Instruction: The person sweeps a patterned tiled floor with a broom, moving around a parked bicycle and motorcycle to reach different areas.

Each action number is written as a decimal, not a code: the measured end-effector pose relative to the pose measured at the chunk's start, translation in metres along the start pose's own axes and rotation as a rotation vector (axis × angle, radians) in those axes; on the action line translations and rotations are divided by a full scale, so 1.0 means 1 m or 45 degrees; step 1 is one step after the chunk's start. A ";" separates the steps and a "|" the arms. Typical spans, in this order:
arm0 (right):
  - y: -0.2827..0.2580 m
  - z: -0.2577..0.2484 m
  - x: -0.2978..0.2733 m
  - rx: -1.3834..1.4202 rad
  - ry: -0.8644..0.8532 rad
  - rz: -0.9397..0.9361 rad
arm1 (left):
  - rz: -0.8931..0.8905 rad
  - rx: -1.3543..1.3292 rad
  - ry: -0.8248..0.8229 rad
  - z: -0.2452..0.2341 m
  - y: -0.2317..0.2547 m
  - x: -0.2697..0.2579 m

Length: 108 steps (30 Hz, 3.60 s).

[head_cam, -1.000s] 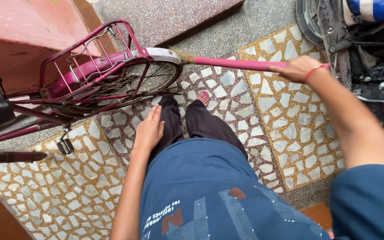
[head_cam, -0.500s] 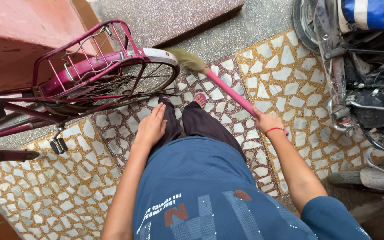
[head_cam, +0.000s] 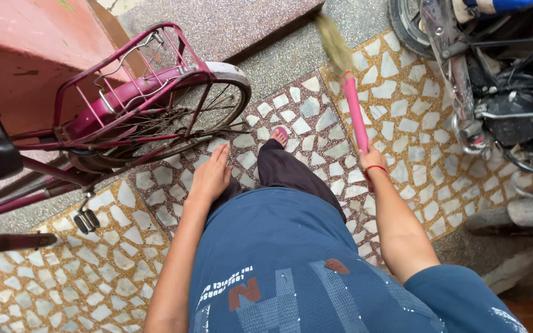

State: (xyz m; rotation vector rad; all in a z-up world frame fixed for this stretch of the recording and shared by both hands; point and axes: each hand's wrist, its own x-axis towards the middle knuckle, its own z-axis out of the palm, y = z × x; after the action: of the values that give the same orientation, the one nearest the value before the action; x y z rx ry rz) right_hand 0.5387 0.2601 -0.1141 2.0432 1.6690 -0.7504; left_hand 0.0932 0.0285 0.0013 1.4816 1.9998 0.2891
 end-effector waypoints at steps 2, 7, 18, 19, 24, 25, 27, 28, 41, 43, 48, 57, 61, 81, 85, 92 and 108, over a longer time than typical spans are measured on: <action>-0.015 0.023 -0.025 0.280 -0.008 0.060 | 0.078 0.028 0.040 -0.001 -0.020 -0.012; -0.022 0.112 -0.125 0.392 0.133 -0.052 | 0.143 0.018 -0.017 -0.012 -0.069 -0.051; 0.030 0.256 -0.337 -0.318 -0.344 -0.120 | 0.118 -0.129 -0.359 0.000 -0.135 -0.147; 0.028 0.263 -0.337 -0.374 -0.390 -0.121 | 0.163 -0.083 -0.359 0.003 -0.138 -0.151; 0.030 0.290 -0.341 0.027 -0.419 -0.135 | 0.250 0.007 -0.348 0.010 -0.140 -0.159; 0.032 0.292 -0.343 0.018 -0.444 -0.147 | 0.243 0.021 -0.370 0.010 -0.138 -0.164; 0.028 0.292 -0.332 -0.034 -0.543 -0.113 | 0.221 0.057 -0.385 0.009 -0.133 -0.170; 0.025 0.291 -0.328 -0.028 -0.599 -0.100 | 0.224 0.064 -0.362 0.009 -0.133 -0.174; 0.024 0.280 -0.373 1.375 -0.754 -0.126 | 0.046 0.083 -0.275 0.124 -0.089 -0.327; 0.050 0.261 -0.405 1.333 -0.696 -0.240 | 0.003 0.069 -0.263 0.149 -0.075 -0.353; 0.175 0.193 -0.492 1.017 -0.697 -0.348 | -0.087 0.020 -0.230 0.198 -0.031 -0.416; 0.259 0.162 -0.550 0.248 -0.911 -0.461 | -0.121 -0.005 -0.182 0.218 0.008 -0.465; 0.228 0.215 -0.508 0.377 -1.040 -0.504 | -0.068 0.042 -0.141 0.223 0.019 -0.472; 0.223 0.249 -0.464 1.066 -0.441 -0.137 | -0.240 -0.126 0.061 0.234 -0.037 -0.587; 0.226 0.224 -0.560 0.635 -0.512 -0.275 | -0.201 -0.163 0.076 0.237 -0.054 -0.610; 0.185 0.262 -0.664 0.334 -1.060 -0.458 | -0.147 -0.128 -0.016 0.220 -0.076 -0.634; 0.265 0.368 -0.575 1.235 -0.900 0.261 | -0.091 -0.020 -0.209 0.221 -0.120 -0.646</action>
State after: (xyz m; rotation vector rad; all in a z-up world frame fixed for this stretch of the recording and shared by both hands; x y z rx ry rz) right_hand 0.6575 -0.4594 -0.0469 1.9976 0.7023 -2.1728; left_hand 0.2433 -0.6483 -0.0067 1.3750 1.9096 0.1482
